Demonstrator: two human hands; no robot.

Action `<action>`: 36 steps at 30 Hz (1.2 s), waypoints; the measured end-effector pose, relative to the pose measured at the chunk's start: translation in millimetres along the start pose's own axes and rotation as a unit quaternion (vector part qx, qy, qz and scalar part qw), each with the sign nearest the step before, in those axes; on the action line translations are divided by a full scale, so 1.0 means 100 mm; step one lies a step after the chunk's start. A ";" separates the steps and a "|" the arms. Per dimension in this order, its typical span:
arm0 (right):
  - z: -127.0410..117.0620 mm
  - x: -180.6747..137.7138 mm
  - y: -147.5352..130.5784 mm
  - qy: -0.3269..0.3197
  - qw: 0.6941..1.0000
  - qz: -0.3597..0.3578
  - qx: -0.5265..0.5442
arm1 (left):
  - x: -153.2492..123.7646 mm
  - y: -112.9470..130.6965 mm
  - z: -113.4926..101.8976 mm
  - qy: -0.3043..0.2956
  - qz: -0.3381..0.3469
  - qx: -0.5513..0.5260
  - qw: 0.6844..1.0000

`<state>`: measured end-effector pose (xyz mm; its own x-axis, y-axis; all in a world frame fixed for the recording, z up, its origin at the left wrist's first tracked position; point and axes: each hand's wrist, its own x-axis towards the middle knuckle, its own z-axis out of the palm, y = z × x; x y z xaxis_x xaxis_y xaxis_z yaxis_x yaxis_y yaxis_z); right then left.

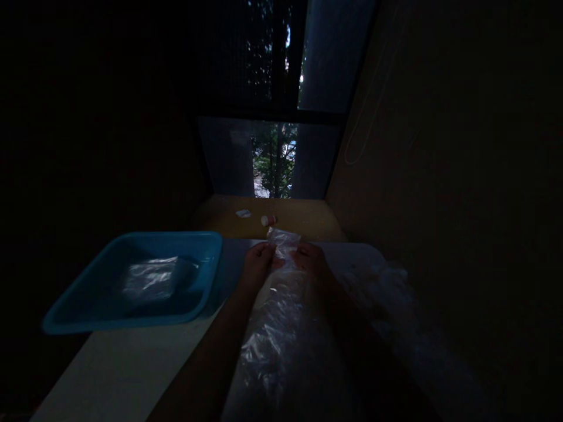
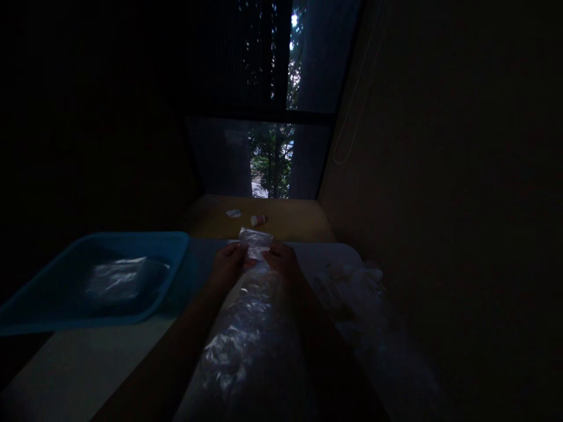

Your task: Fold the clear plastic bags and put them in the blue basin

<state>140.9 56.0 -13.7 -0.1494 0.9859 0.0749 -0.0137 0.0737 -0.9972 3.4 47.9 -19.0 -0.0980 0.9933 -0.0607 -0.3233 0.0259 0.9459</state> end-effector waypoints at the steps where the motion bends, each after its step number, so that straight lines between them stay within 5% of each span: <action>1: 0.00 0.00 0.00 0.001 1.000 0.005 0.007 | 0.00 0.00 0.00 0.001 0.001 0.004 1.000; 20: -0.02 0.00 -0.01 -0.013 1.000 -0.012 -0.022 | 0.03 -0.02 -0.03 -0.021 0.068 0.041 0.997; 36: -0.04 0.02 0.02 -0.017 1.000 -0.024 0.001 | -0.02 0.01 -0.01 -0.011 0.050 0.040 0.998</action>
<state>144.4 58.9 -15.8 -0.1823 0.9755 0.1232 -0.0234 0.1209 -0.9924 2.4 46.2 -17.8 -0.1055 0.9935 0.0421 -0.2369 -0.0662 0.9693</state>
